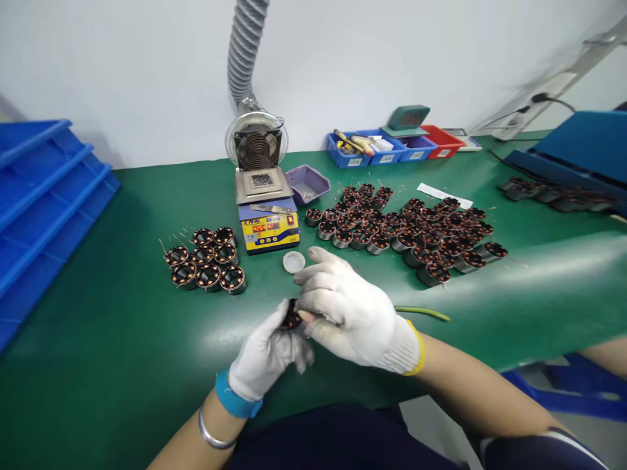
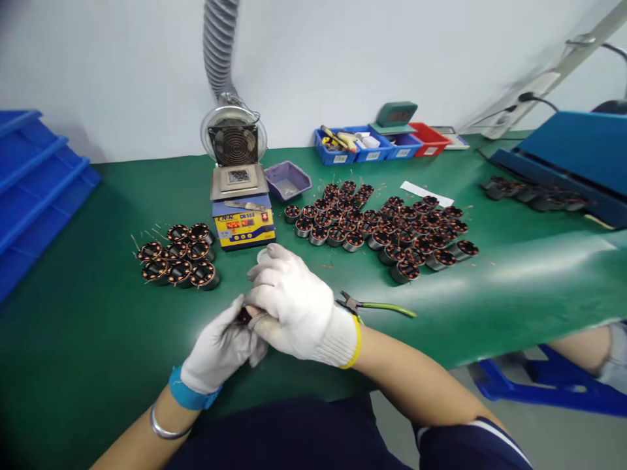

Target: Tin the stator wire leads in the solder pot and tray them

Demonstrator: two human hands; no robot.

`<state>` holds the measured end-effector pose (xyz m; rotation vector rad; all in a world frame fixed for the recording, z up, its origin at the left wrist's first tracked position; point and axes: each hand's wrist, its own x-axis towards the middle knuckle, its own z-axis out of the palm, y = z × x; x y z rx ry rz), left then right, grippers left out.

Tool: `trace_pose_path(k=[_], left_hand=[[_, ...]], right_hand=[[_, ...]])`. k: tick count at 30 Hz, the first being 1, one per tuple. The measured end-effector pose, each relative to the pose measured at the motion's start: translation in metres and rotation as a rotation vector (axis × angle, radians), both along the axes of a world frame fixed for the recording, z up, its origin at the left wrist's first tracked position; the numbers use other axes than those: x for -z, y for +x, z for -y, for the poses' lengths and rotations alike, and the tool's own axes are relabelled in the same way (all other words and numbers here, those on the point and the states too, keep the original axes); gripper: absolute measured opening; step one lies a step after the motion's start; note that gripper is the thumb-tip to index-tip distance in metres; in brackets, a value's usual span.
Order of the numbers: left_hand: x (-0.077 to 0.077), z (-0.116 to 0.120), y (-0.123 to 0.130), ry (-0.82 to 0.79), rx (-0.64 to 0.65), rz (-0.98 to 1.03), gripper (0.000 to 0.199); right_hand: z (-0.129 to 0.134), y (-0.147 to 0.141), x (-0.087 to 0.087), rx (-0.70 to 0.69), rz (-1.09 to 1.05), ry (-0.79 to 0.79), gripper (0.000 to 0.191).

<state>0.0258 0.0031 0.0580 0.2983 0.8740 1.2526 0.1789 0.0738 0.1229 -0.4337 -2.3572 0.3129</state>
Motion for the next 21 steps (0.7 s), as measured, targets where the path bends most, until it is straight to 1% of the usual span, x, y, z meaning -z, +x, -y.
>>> trace_pose_path(k=[1,2,3,4,5,6,8,9,10,11,12,13,15,16,17,18,19,20,21], left_hand=[[-0.002,-0.001,-0.002,0.012,-0.042,0.086,0.024],[-0.004,-0.002,-0.006,0.030,-0.119,0.160,0.024],[-0.007,-0.003,-0.010,0.044,-0.204,0.207,0.027],[-0.008,-0.005,-0.013,0.052,-0.252,0.215,0.034],[-0.009,-0.006,-0.016,0.049,-0.240,0.200,0.039],[-0.009,-0.007,-0.017,0.033,-0.179,0.176,0.040],[-0.007,-0.004,-0.015,0.010,0.018,0.114,0.037],[-0.006,-0.001,-0.012,0.013,0.104,0.092,0.037],[-0.005,0.002,-0.009,0.029,0.152,0.072,0.038],[-0.005,0.005,-0.005,0.054,0.162,0.044,0.040],[-0.005,0.007,-0.002,0.083,0.144,-0.005,0.043],[-0.005,0.009,0.000,0.112,0.081,-0.078,0.046],[-0.005,0.011,0.003,0.148,-0.120,-0.255,0.049],[-0.006,0.011,0.004,0.150,-0.196,-0.323,0.049],[-0.006,0.010,0.004,0.144,-0.229,-0.354,0.049],[-0.006,0.009,0.003,0.137,-0.227,-0.357,0.050],[-0.006,0.008,0.003,0.134,-0.205,-0.351,0.050],[-0.006,0.007,0.003,0.136,-0.177,-0.354,0.049],[-0.007,0.006,0.003,0.145,-0.157,-0.379,0.046]], right_hand=[[0.000,0.001,-0.003,0.004,-0.009,-0.007,0.010],[0.001,0.001,-0.008,-0.003,-0.025,-0.024,0.013],[0.002,0.001,-0.012,-0.023,-0.040,-0.047,0.016],[0.004,0.000,-0.017,-0.048,-0.049,-0.070,0.019],[0.006,-0.001,-0.020,-0.077,-0.050,-0.087,0.020],[0.008,-0.002,-0.023,-0.102,-0.044,-0.091,0.021],[0.011,-0.005,-0.022,-0.126,-0.009,-0.073,0.021],[0.011,-0.006,-0.020,-0.126,0.006,-0.059,0.021],[0.011,-0.006,-0.017,-0.118,0.009,-0.051,0.020],[0.011,-0.005,-0.013,-0.110,-0.002,-0.054,0.020],[0.012,-0.004,-0.009,-0.104,-0.025,-0.077,0.019],[0.012,-0.002,-0.004,-0.095,-0.078,-0.125,0.017],[0.012,0.004,0.005,-0.046,-0.280,-0.297,0.008],[0.012,0.007,0.010,-0.012,-0.406,-0.401,0.011],[0.011,0.010,0.015,0.022,-0.516,-0.491,0.018],[0.010,0.012,0.021,0.057,-0.570,-0.546,0.019],[0.010,0.014,0.027,0.086,-0.547,-0.558,0.014],[0.009,0.014,0.034,0.100,-0.449,-0.531,0.012],[0.009,0.013,0.041,0.098,-0.313,-0.475,0.028]])
